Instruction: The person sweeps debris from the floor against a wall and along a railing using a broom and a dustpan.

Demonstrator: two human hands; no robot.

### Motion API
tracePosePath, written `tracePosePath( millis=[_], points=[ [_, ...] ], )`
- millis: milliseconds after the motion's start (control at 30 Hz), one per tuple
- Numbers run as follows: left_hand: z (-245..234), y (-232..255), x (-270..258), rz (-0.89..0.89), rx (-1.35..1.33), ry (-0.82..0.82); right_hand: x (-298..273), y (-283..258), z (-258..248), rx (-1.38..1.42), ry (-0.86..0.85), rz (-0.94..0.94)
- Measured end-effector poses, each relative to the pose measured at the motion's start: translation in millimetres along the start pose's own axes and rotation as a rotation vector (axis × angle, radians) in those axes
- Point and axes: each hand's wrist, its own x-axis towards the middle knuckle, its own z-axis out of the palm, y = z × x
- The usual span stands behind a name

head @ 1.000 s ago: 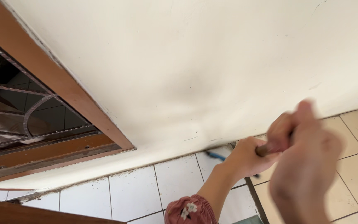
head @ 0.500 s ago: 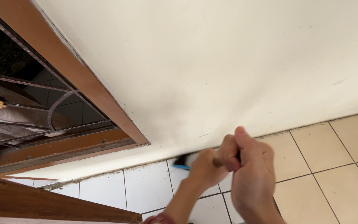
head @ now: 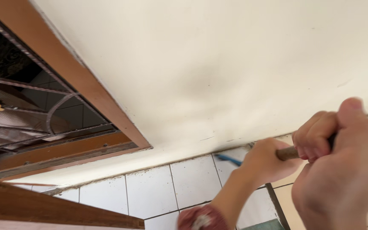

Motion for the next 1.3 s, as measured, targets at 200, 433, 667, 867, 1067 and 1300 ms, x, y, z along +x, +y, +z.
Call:
tracePosePath(
  millis=[200, 433, 667, 867, 1067, 1300],
  points=[
    [21, -29, 38, 0.011, 0.213, -0.069, -13, 56, -24, -0.088, -0.045, -0.032],
    [-13, -70, -18, -0.056, 0.165, 0.128, -29, 76, -18, 0.205, -0.082, 0.177],
    [-63, -46, -70, -0.333, 0.186, 0.293, -37, 47, 24, 0.330, -0.186, 0.330],
    [-97, -44, -107, -0.363, 0.143, 0.467, -36, 31, 43, 0.511, -0.523, 0.321],
    [-94, -134, -104, -0.091, 0.037, 0.823, -34, 78, 60, 0.377, -0.992, 0.405],
    [5, -177, -70, -0.079, -0.052, 0.840, -23, 90, -12, 0.178, -1.043, 0.560]
  ],
)
